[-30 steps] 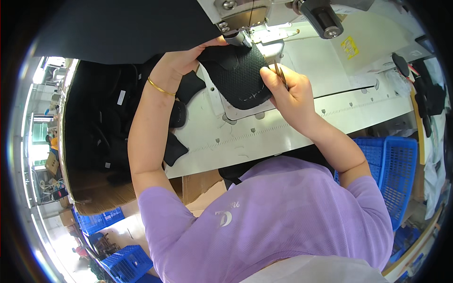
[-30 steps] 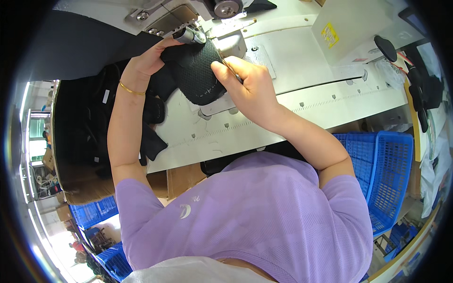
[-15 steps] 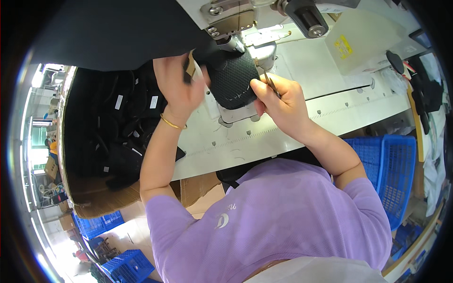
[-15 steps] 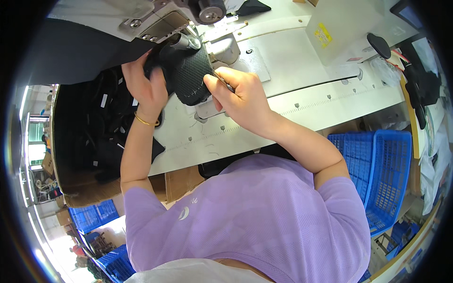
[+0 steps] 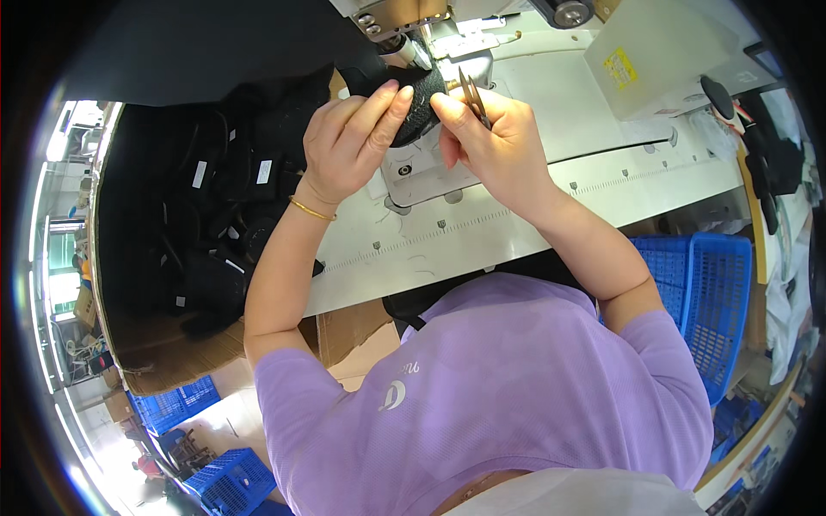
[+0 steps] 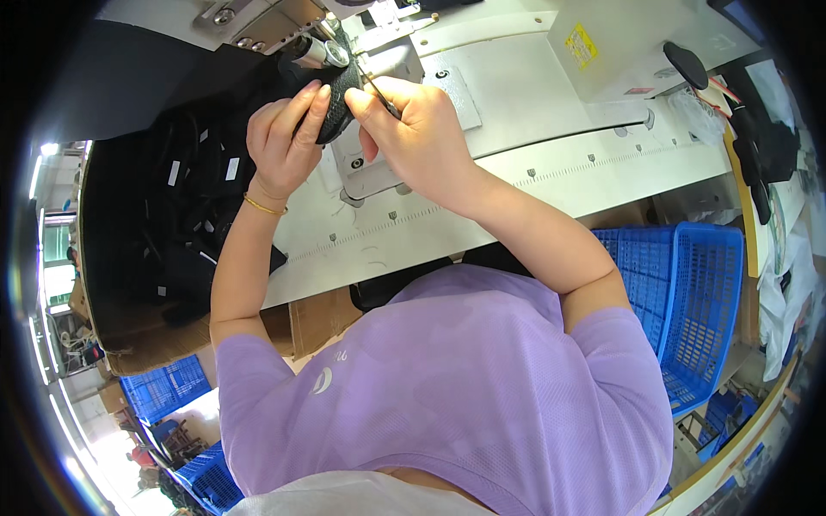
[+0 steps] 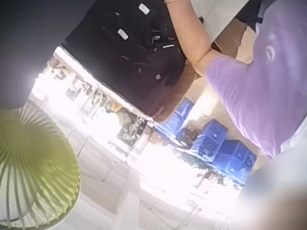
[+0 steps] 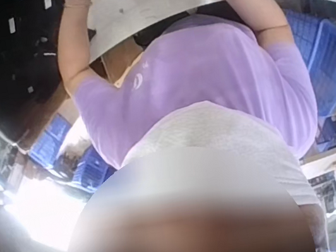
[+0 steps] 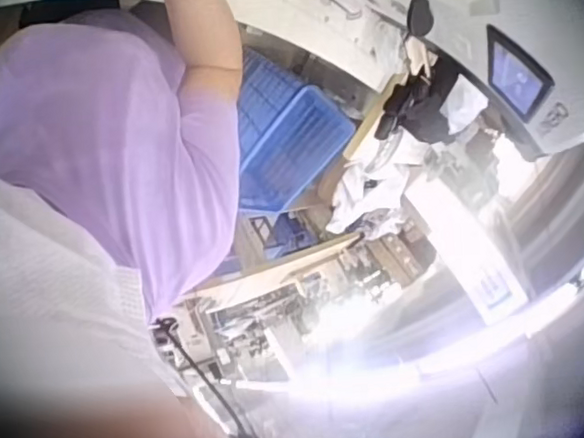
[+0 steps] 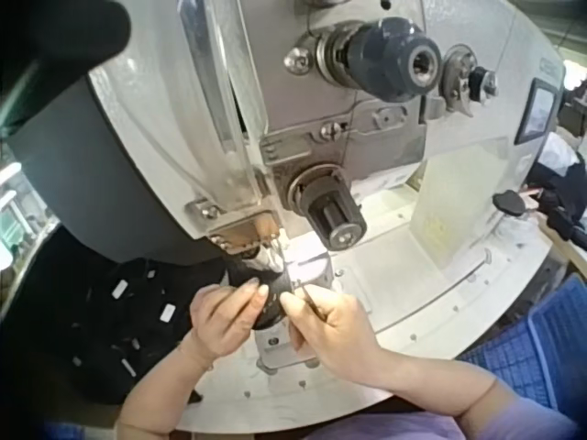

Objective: The worker is using a sewing machine to stitch together black shoe components, periodically recording progress in a notebook.

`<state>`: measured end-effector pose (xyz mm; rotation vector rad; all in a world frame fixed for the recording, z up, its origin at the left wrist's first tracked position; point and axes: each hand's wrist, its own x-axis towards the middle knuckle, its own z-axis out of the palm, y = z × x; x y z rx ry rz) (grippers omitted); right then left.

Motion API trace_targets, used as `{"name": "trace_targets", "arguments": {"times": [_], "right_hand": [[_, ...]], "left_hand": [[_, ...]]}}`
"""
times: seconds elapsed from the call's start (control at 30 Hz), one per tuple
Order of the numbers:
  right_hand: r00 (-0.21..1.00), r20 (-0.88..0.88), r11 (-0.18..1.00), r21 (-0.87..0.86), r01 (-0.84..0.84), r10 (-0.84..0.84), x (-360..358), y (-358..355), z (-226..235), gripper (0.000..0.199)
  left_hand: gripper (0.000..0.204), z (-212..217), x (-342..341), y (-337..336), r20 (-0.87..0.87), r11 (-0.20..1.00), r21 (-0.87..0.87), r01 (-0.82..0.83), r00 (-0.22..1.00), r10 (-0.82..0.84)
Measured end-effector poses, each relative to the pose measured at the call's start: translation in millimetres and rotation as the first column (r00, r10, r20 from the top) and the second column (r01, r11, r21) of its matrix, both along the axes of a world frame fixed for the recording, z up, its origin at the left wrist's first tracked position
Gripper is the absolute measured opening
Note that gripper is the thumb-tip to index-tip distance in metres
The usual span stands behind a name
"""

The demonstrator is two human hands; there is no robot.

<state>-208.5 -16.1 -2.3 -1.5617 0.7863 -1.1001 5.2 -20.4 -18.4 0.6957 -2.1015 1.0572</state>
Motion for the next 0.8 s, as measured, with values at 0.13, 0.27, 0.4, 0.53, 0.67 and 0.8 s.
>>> {"name": "trace_targets", "arguments": {"times": [0.13,0.27,0.4,0.53,0.67,0.8], "right_hand": [[0.995,0.095,0.999,0.027,0.023,-0.026,3,0,2,0.037],[0.99,0.134,0.997,0.074,0.025,-0.035,6,3,4,0.033],[0.982,0.186,0.991,0.136,0.015,-0.04,3,0,3,0.034],[0.97,0.241,0.981,0.189,-0.052,0.005,0,-1,1,0.038],[0.963,0.268,0.981,0.192,-0.03,-0.023,0,0,2,0.04],[0.958,0.286,0.97,0.238,-0.052,-0.019,-1,1,4,0.038]], "left_hand": [[0.042,2,-5,-3,-0.018,0.999,-0.012,-0.049,0.999,0.049],[0.042,9,-13,5,-0.007,0.986,-0.02,-0.163,0.987,0.163],[0.035,24,-30,20,-0.013,0.989,-0.006,-0.148,0.989,0.148],[0.028,33,-50,32,-0.018,0.98,0.019,-0.199,0.98,0.199],[0.027,36,-62,32,-0.014,0.963,0.015,-0.268,0.963,0.268],[0.023,41,-73,35,0.028,0.918,0.037,-0.395,0.919,0.394]]}}
